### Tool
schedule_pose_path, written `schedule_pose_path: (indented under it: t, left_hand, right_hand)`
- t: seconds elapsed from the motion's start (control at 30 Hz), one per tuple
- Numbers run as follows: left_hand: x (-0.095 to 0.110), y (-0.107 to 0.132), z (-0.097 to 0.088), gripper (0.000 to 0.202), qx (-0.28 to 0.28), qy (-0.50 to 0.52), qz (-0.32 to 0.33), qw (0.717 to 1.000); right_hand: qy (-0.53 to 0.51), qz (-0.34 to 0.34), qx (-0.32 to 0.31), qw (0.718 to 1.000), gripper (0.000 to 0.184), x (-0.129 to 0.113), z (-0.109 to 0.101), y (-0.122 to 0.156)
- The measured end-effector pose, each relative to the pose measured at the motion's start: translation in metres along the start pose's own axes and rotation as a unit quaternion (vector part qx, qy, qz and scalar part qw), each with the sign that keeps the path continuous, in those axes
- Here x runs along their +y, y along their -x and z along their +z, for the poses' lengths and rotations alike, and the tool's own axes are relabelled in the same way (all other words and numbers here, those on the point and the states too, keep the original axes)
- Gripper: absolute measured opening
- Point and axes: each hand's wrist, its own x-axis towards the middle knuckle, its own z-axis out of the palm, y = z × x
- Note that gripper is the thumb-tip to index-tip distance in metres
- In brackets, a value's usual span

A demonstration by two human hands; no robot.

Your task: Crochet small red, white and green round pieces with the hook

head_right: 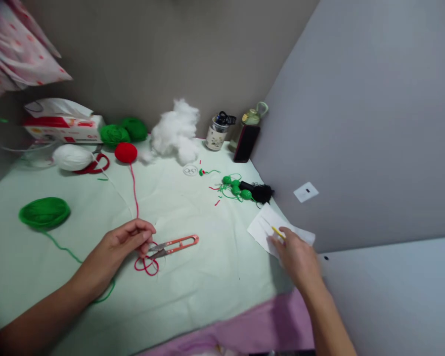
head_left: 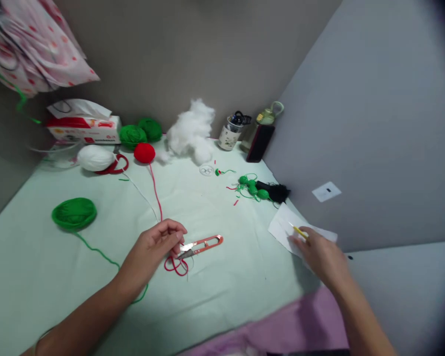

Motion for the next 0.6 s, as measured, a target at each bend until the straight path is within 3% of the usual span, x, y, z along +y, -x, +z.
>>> schedule_pose_path:
  t: [0.17,0.33,0.4,0.47,0.53,0.6]
  left_hand:
    - [-0.004,0.001,0.003,0.023,-0.021,-0.024,-0.009,0.999]
    - [0.013,0.015,0.018,0.026,-0.014,-0.067,0.01,0.998]
    - [0.023,0.021,0.029,0.032,-0.01,-0.061,0.018,0.998]
    - [0.033,0.024,0.042,0.05,-0.01,-0.02,0.032,0.999]
    - [0.044,0.019,0.053,0.075,-0.032,0.008,0.048,0.998]
    - [0.052,0.013,0.058,0.071,-0.065,-0.009,0.057,0.996]
  right_hand:
    - [-0.118,0.02,0.014,0.993,0.042,0.009,0.003,0.01]
    - [-0.253,-0.028,0.01,0.967,0.046,-0.023,-0.023,0.01]
    - [-0.396,-0.046,-0.085,0.913,0.038,-0.052,-0.032,0.017]
    - [-0.497,-0.066,-0.154,0.852,0.037,-0.087,-0.036,0.028]
    - [-0.553,-0.098,-0.249,0.789,0.036,-0.121,-0.035,0.043]
    - [-0.585,-0.106,-0.349,0.724,0.033,-0.147,-0.032,0.058]
